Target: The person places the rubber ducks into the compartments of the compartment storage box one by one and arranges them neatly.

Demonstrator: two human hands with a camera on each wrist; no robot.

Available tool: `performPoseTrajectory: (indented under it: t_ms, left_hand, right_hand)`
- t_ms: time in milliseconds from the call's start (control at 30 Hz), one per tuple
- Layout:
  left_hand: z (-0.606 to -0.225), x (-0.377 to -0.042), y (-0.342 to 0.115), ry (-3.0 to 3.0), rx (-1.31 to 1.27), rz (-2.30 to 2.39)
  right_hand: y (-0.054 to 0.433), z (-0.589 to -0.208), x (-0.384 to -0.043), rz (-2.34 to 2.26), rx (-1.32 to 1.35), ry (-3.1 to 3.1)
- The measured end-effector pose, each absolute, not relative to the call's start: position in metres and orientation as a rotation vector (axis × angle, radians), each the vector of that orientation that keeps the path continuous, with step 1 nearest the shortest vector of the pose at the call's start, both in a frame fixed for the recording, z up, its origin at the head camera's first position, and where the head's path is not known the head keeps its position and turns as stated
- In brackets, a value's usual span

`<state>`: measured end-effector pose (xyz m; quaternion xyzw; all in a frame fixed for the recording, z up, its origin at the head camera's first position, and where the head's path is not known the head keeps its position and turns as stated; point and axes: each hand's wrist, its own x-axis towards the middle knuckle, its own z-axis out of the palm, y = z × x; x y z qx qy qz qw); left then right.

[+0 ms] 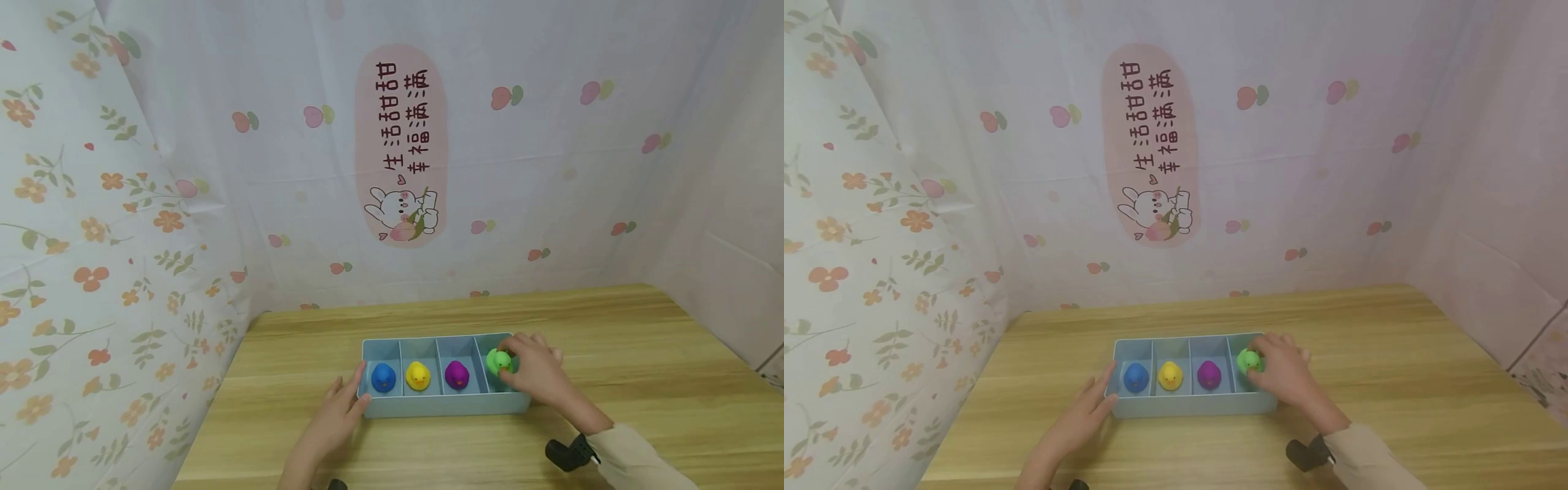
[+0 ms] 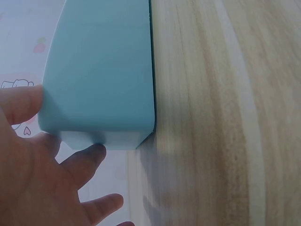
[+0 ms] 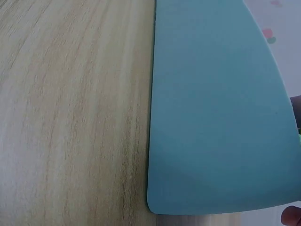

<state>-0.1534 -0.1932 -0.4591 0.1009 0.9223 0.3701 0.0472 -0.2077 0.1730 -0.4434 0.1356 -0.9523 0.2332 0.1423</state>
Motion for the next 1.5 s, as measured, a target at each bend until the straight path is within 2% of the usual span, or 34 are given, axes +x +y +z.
performPoseTrajectory:
  t_ms: [967, 1500]
  left_hand:
    - [-0.462, -0.156, -0.195, 2.843, 0.318, 1.115]
    - [-0.46, -0.154, -0.194, 2.821, 0.296, 1.12]
  right_hand:
    - [0.162, -0.445, -0.223, 0.486, 0.401, -2.961]
    - [0.16, -0.443, -0.219, 0.384, 0.455, -2.982]
